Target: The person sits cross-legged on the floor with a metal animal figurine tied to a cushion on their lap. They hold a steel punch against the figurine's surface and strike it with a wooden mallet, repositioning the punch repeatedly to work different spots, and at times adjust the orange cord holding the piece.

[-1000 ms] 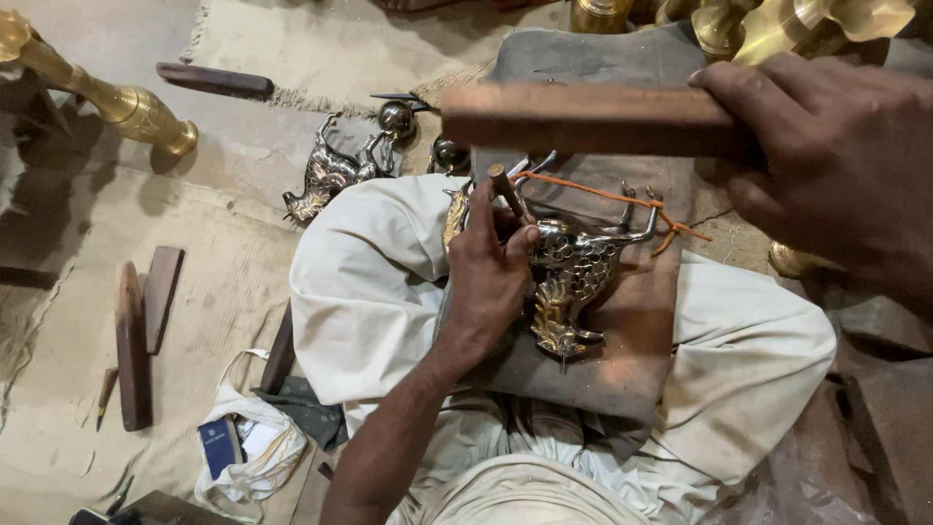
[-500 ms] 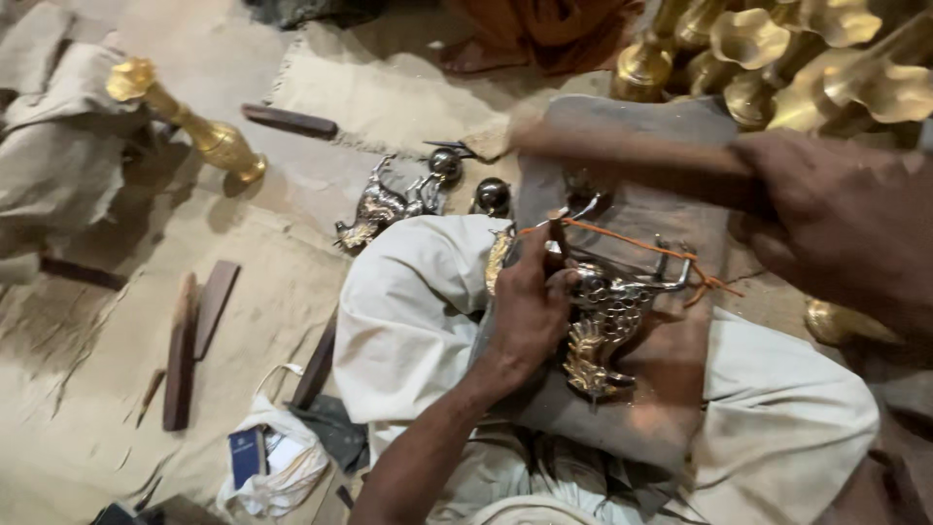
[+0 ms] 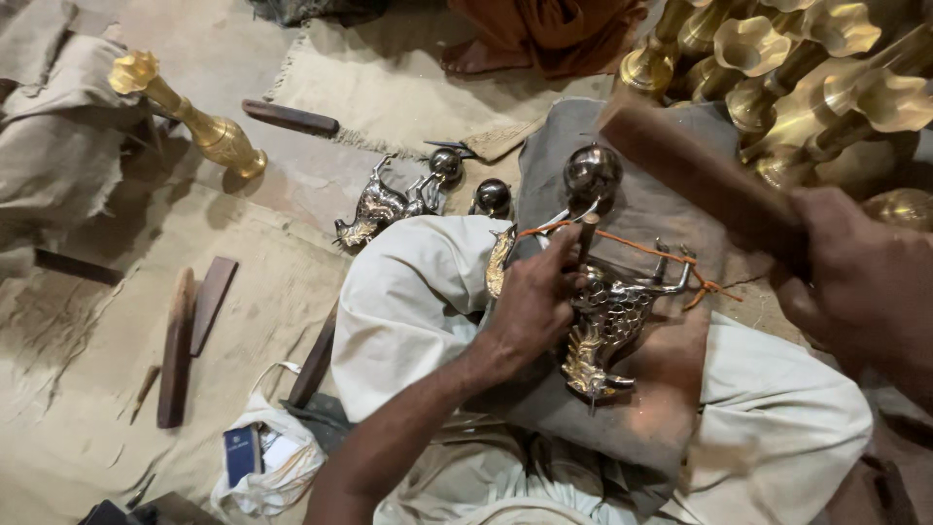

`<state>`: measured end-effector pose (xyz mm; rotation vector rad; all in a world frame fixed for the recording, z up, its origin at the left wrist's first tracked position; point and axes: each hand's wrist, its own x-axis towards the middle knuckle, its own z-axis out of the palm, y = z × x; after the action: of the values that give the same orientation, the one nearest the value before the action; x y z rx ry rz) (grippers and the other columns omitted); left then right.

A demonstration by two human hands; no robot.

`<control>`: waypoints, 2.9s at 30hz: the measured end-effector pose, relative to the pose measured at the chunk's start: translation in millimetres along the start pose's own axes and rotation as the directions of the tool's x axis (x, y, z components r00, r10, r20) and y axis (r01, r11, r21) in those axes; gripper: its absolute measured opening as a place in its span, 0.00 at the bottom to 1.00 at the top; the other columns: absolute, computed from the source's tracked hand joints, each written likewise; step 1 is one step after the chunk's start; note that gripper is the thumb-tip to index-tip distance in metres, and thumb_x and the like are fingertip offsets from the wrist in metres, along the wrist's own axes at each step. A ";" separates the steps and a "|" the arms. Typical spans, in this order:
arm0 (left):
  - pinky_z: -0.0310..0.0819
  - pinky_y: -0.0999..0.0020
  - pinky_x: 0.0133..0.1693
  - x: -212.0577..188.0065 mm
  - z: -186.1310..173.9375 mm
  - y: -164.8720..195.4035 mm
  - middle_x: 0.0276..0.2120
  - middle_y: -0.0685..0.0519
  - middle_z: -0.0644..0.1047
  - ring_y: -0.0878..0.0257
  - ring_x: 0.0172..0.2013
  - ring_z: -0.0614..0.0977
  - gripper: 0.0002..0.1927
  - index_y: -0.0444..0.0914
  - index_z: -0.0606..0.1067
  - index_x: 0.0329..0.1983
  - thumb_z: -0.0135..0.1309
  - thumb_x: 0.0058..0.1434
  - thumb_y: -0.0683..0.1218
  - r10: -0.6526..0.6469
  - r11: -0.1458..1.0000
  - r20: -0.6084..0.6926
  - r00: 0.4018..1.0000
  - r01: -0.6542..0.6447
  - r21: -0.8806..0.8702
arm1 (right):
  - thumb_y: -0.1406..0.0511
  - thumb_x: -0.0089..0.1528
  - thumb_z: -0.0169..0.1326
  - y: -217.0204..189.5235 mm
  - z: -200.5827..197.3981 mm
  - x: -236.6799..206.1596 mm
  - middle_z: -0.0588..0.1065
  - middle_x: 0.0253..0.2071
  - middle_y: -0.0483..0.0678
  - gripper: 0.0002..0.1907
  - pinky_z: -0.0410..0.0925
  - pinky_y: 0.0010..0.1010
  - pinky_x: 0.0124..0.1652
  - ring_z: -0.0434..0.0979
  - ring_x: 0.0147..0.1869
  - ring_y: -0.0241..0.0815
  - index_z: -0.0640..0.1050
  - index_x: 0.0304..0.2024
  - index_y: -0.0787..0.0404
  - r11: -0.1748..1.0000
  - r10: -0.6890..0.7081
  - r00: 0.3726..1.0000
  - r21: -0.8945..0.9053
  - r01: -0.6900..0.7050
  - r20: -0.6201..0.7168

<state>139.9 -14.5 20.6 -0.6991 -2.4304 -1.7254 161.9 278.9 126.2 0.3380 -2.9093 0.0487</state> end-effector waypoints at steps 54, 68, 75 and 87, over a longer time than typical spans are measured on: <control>0.75 0.53 0.32 70.1 -10.0 -9.4 0.34 0.53 0.78 0.52 0.34 0.82 0.37 0.54 0.67 0.67 0.57 0.54 0.38 0.323 0.780 0.804 0.499 -0.622 0.073 | 0.68 0.57 0.68 -11.4 173.6 -155.6 0.76 0.45 0.56 0.24 0.72 0.40 0.39 0.80 0.42 0.55 0.71 0.51 0.63 0.936 0.278 0.869 0.320 -0.148 -0.410; 0.81 0.61 0.38 91.8 -8.7 -7.3 0.42 0.49 0.82 0.55 0.34 0.85 0.36 0.47 0.68 0.68 0.61 0.55 0.38 0.253 0.951 0.755 0.605 -0.299 -0.079 | 0.64 0.61 0.72 -23.6 184.5 -187.8 0.74 0.41 0.55 0.25 0.72 0.41 0.41 0.78 0.40 0.54 0.71 0.51 0.63 0.822 0.514 0.822 0.413 -0.392 -0.245; 0.80 0.55 0.41 94.9 -5.9 -3.9 0.48 0.48 0.82 0.51 0.40 0.85 0.32 0.46 0.69 0.68 0.61 0.60 0.37 0.349 0.877 0.809 0.473 -0.470 -0.104 | 0.56 0.63 0.71 -24.7 184.1 -202.2 0.78 0.35 0.52 0.32 0.73 0.32 0.41 0.81 0.38 0.42 0.68 0.57 0.67 0.660 0.664 0.731 0.582 -0.476 -0.155; 0.81 0.54 0.35 90.9 -2.9 0.8 0.52 0.50 0.81 0.50 0.39 0.85 0.34 0.55 0.67 0.66 0.53 0.57 0.35 0.306 0.836 0.872 0.381 -0.546 -0.055 | 0.63 0.68 0.67 -16.0 173.2 -200.5 0.78 0.34 0.52 0.14 0.73 0.31 0.40 0.80 0.35 0.45 0.73 0.46 0.56 0.806 0.447 0.846 0.540 -0.242 -0.289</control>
<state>58.5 11.9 51.5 -2.3777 -2.4333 -0.8707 320.7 298.2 -85.6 -0.1454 -2.4576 0.8223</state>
